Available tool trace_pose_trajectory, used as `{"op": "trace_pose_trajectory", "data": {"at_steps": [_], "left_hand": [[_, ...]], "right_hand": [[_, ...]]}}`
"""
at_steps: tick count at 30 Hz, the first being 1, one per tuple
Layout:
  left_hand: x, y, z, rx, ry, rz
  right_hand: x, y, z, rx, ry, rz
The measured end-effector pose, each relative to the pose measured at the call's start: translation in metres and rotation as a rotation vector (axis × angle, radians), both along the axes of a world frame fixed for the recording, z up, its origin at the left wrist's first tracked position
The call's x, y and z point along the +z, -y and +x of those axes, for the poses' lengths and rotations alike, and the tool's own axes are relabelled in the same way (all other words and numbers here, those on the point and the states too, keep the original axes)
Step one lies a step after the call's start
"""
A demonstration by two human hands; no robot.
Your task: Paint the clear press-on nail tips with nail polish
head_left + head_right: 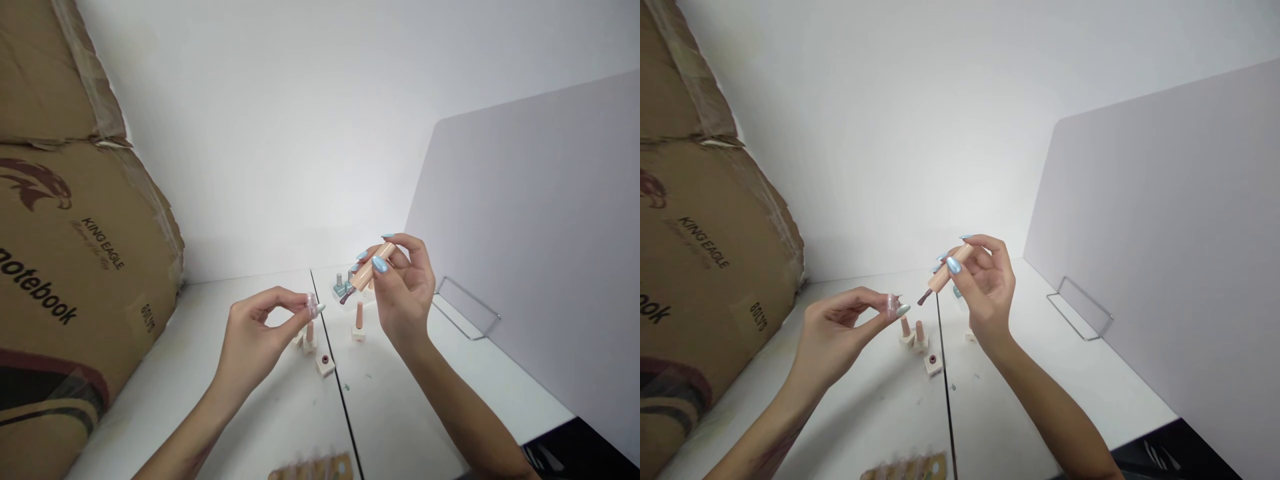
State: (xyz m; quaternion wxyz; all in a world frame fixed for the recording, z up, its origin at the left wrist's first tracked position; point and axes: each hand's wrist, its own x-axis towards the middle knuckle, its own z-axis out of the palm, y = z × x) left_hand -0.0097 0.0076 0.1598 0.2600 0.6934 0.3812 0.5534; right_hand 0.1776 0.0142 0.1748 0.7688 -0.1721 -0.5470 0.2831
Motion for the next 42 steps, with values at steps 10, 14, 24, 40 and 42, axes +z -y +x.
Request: {"op": "trace_pose_trajectory", "data": {"at_steps": [10,14,24,40,42], "left_hand": [[0.0009,0.0013,0.0008,0.085,-0.008,0.025],[0.0016,0.0026,0.0016,0.070,-0.024,0.022],[0.0016,0.0017,0.0017,0.044,0.023,0.008],[-0.0006,0.0000,-0.0001,0.008,0.035,-0.001],[0.0001,0.0004,0.0008,-0.011,0.057,-0.030]], "right_hand": [[0.0001,-0.0003,-0.0010,0.007,0.005,0.020],[0.0004,-0.0002,-0.0014,0.001,0.007,0.013],[-0.0014,-0.0004,-0.0009,-0.023,0.031,0.019],[0.0001,0.0001,-0.0027,-0.042,0.028,0.016],[-0.0003,-0.0002,-0.0028,-0.035,0.024,0.011]]}}
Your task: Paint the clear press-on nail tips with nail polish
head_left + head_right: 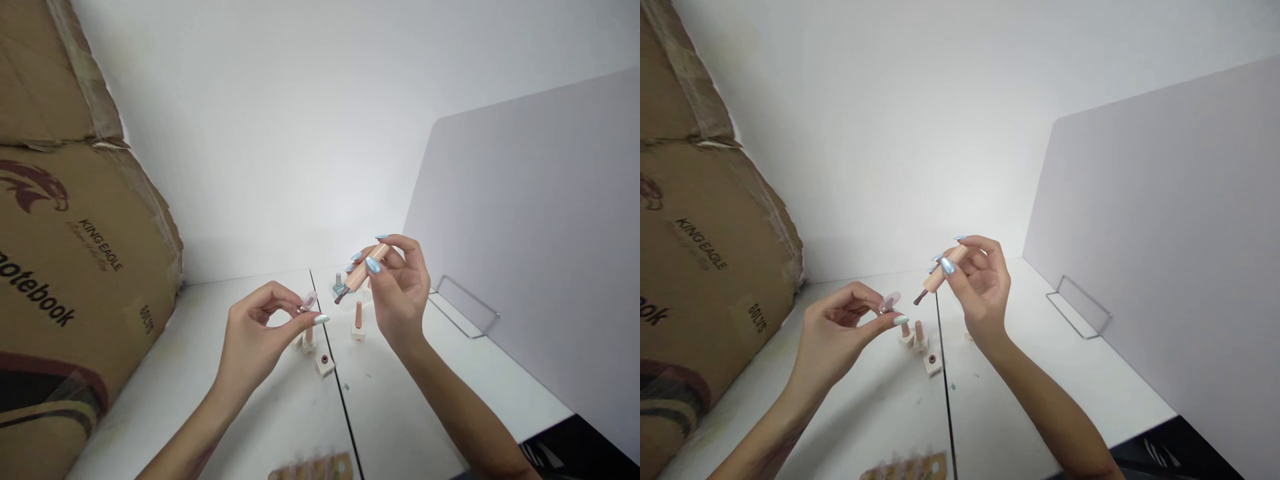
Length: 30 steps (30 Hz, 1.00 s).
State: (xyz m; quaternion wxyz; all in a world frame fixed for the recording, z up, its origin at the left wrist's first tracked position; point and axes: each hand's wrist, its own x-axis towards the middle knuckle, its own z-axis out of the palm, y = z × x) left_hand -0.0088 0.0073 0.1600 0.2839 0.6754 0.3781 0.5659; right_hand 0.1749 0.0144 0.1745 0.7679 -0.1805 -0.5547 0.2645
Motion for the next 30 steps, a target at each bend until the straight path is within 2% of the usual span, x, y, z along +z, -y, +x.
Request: {"op": "trace_pose_trajectory", "data": {"at_steps": [5,13,19,25,30], "left_hand": [[0.001,0.002,0.002,-0.064,0.033,-0.046],[0.000,0.000,0.005,-0.089,-0.031,-0.045],[0.001,0.000,0.007,-0.083,-0.068,-0.036],[-0.002,0.001,0.005,-0.072,-0.087,-0.040],[-0.001,0.000,0.006,-0.070,-0.093,-0.030]], "right_hand": [[-0.001,-0.001,0.000,0.013,-0.012,-0.007],[-0.003,0.000,-0.005,0.038,-0.004,0.003],[-0.005,0.003,-0.010,0.033,0.048,-0.012],[-0.001,-0.004,-0.003,-0.060,0.003,-0.035],[-0.002,-0.002,-0.004,-0.021,0.000,-0.047]]}}
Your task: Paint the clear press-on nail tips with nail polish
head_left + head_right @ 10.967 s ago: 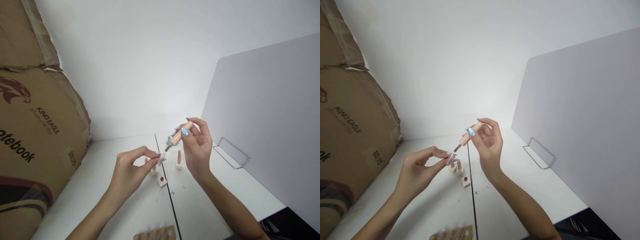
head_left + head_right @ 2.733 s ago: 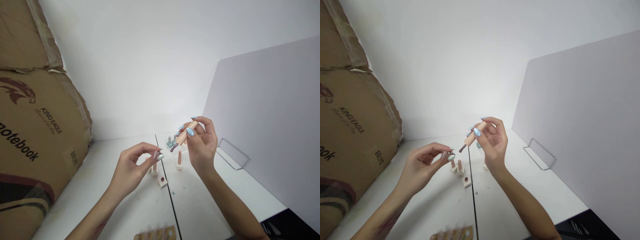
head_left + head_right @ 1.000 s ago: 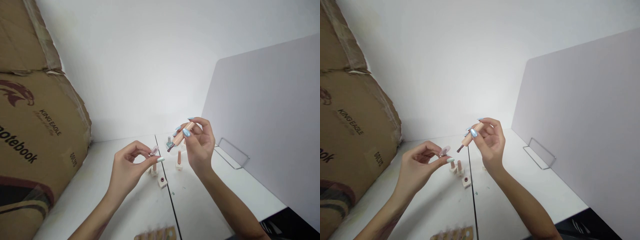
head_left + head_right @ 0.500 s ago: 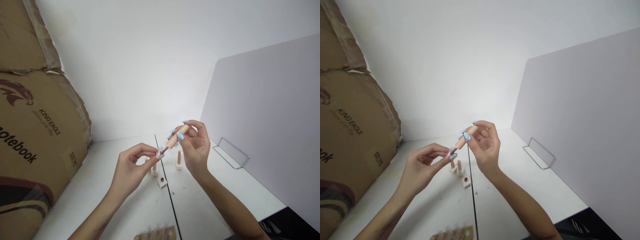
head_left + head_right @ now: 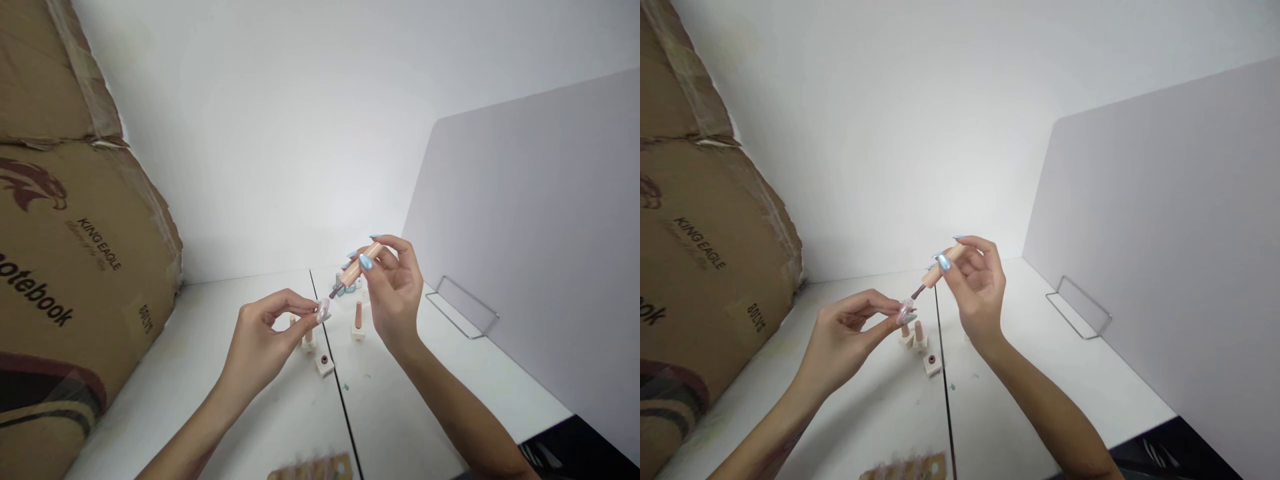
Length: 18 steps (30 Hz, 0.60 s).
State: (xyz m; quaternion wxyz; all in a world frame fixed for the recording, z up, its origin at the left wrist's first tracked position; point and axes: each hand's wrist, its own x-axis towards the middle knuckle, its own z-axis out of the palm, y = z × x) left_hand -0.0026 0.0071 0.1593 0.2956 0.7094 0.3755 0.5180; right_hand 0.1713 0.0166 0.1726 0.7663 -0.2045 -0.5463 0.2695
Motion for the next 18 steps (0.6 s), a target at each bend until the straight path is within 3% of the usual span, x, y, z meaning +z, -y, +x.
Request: {"op": "trace_pose_trajectory", "data": {"at_steps": [5,12,18], "left_hand": [[0.003,0.001,0.002,0.001,-0.002,0.010],[-0.002,0.000,-0.001,0.012,-0.019,-0.018],[0.004,0.000,0.001,-0.065,0.089,-0.100]], "right_hand": [[-0.002,0.005,-0.005,0.088,0.074,0.045],[0.000,-0.006,0.005,-0.057,-0.044,-0.034],[-0.004,0.002,0.000,0.083,0.043,0.068]]}}
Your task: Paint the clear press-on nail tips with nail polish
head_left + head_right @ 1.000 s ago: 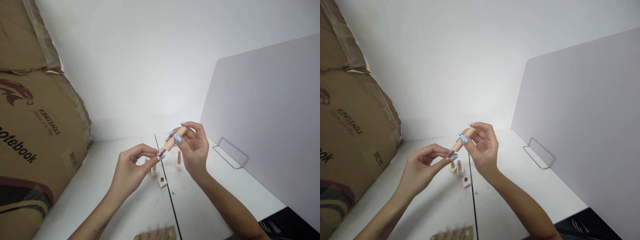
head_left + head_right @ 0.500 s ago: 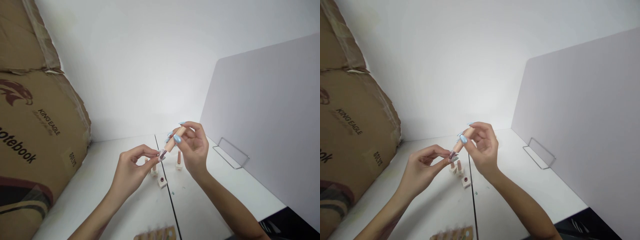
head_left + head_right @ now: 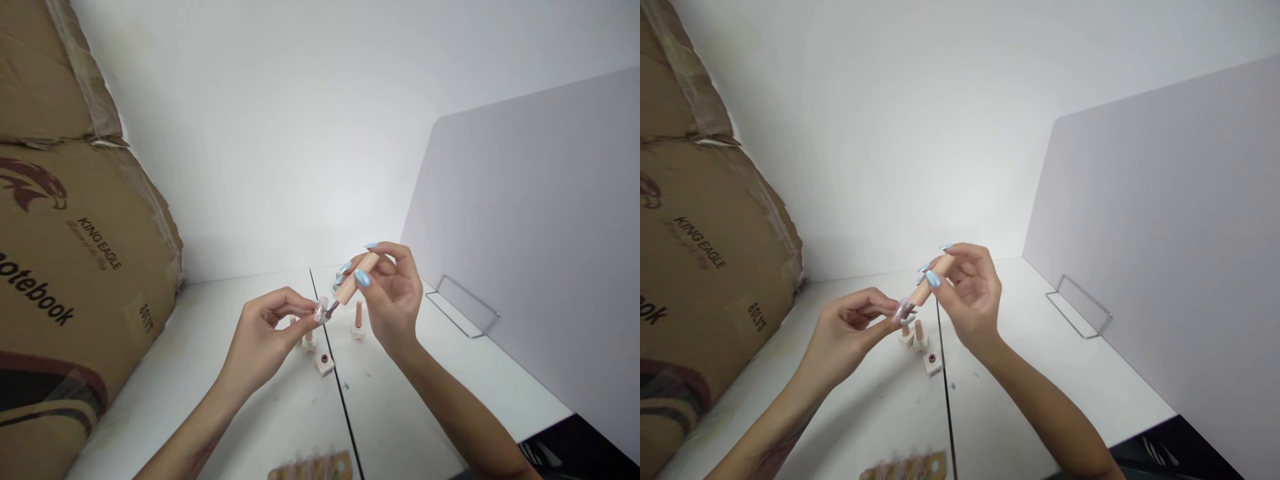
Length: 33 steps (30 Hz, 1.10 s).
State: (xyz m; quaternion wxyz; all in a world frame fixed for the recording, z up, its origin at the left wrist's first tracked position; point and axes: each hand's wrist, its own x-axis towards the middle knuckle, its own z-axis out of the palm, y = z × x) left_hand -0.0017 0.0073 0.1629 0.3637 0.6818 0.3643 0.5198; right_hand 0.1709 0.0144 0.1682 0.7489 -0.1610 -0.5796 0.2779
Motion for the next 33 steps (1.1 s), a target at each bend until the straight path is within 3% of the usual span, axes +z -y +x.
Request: {"op": "trace_pose_trajectory", "data": {"at_steps": [9,19,26,33], "left_hand": [[-0.004,-0.001,-0.001,-0.083,0.059,-0.124],[0.000,0.001,0.001,-0.132,0.099,-0.191],[-0.003,0.000,-0.001,-0.149,0.132,-0.213],[-0.002,-0.002,0.001,-0.158,0.151,-0.221]], "right_hand": [[0.000,-0.009,-0.002,-0.087,-0.121,-0.121],[-0.003,0.003,-0.011,0.083,-0.040,-0.068],[-0.002,-0.011,-0.005,-0.012,-0.234,-0.203],[-0.004,0.000,-0.008,0.127,-0.164,-0.060]]}}
